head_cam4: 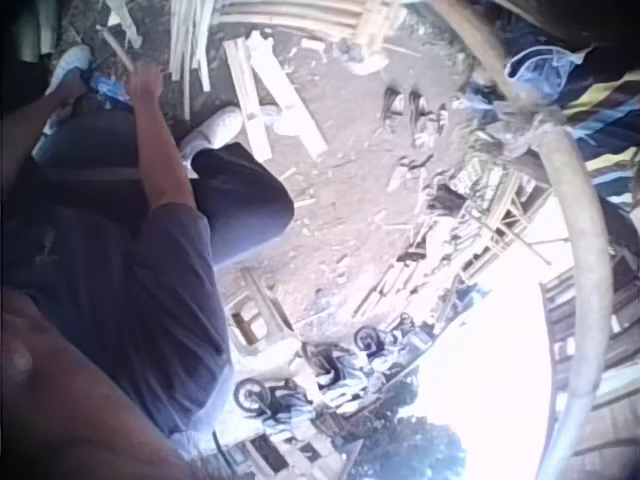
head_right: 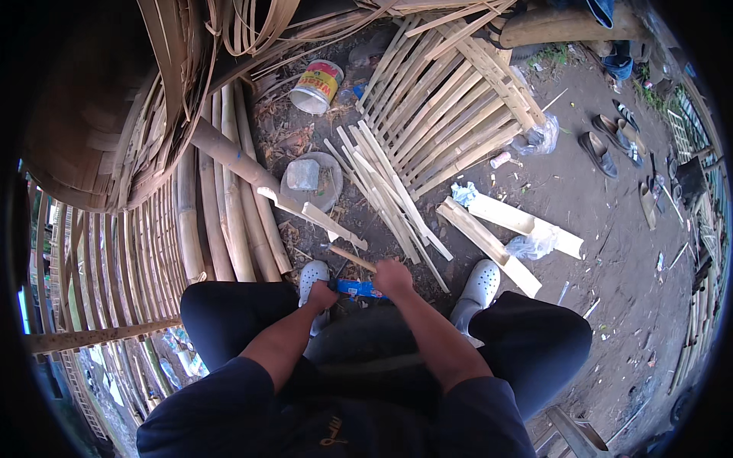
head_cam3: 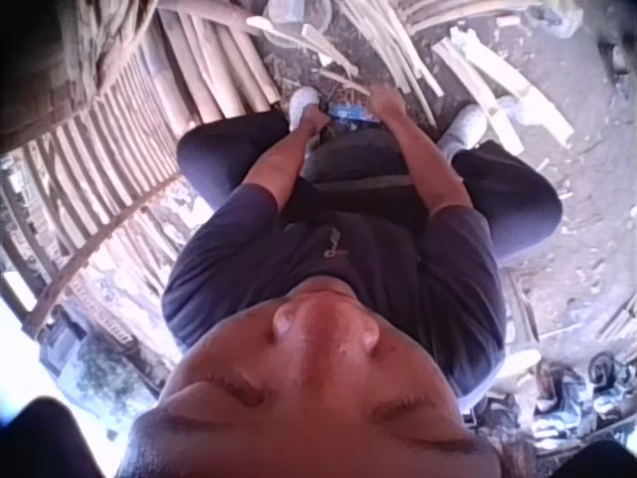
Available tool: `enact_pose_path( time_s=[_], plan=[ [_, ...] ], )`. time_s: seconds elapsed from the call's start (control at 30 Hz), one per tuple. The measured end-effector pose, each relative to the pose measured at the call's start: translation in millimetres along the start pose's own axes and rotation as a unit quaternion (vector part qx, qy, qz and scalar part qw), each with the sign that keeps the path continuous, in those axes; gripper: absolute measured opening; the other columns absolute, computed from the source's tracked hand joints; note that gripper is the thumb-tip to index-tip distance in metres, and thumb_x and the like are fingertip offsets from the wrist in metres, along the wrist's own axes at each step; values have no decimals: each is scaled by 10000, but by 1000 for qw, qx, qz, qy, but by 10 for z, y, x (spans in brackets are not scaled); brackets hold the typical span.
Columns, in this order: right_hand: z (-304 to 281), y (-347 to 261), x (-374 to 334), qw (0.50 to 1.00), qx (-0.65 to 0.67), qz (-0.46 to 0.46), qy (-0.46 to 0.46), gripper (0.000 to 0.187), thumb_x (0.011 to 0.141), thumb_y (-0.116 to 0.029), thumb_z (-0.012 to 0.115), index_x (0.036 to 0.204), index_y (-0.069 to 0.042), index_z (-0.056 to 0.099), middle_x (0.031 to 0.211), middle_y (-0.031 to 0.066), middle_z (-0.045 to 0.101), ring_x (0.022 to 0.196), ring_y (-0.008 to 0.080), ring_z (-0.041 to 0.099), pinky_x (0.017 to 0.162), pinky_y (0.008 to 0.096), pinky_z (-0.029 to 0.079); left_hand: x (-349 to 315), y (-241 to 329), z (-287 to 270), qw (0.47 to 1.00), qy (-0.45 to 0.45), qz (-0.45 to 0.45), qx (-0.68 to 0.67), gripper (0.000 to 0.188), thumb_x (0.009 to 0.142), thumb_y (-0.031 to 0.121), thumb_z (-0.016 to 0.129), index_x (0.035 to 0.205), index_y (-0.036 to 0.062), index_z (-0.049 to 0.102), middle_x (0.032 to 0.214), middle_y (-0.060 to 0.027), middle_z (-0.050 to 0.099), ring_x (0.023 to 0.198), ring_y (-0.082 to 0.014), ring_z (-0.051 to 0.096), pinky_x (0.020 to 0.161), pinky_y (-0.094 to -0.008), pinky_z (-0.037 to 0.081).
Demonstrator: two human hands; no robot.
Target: The person assembles bamboo furniture components, using a hammer to drive small bamboo pegs into pre-drilled holes in wooden strips and using a knife to trim pieces.
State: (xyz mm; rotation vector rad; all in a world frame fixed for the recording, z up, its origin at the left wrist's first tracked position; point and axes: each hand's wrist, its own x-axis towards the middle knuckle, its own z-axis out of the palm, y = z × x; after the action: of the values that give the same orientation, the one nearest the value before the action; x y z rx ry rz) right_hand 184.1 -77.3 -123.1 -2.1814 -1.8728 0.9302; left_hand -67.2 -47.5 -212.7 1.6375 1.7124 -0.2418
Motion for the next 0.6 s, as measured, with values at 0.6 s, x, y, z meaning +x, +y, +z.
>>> enact_pose_path(
  time_s=[0.6],
  plan=[
    [-43,-148,-3,996,59,-10,-59,263,756,-248,611,879,-26,681,932,220,664,869,381,656,816,475,528,30,84,-74,999,-10,-29,-42,362,628,230,730,860,-42,672,885,-240,677,876,-357,670,755,-420,534]
  ],
)
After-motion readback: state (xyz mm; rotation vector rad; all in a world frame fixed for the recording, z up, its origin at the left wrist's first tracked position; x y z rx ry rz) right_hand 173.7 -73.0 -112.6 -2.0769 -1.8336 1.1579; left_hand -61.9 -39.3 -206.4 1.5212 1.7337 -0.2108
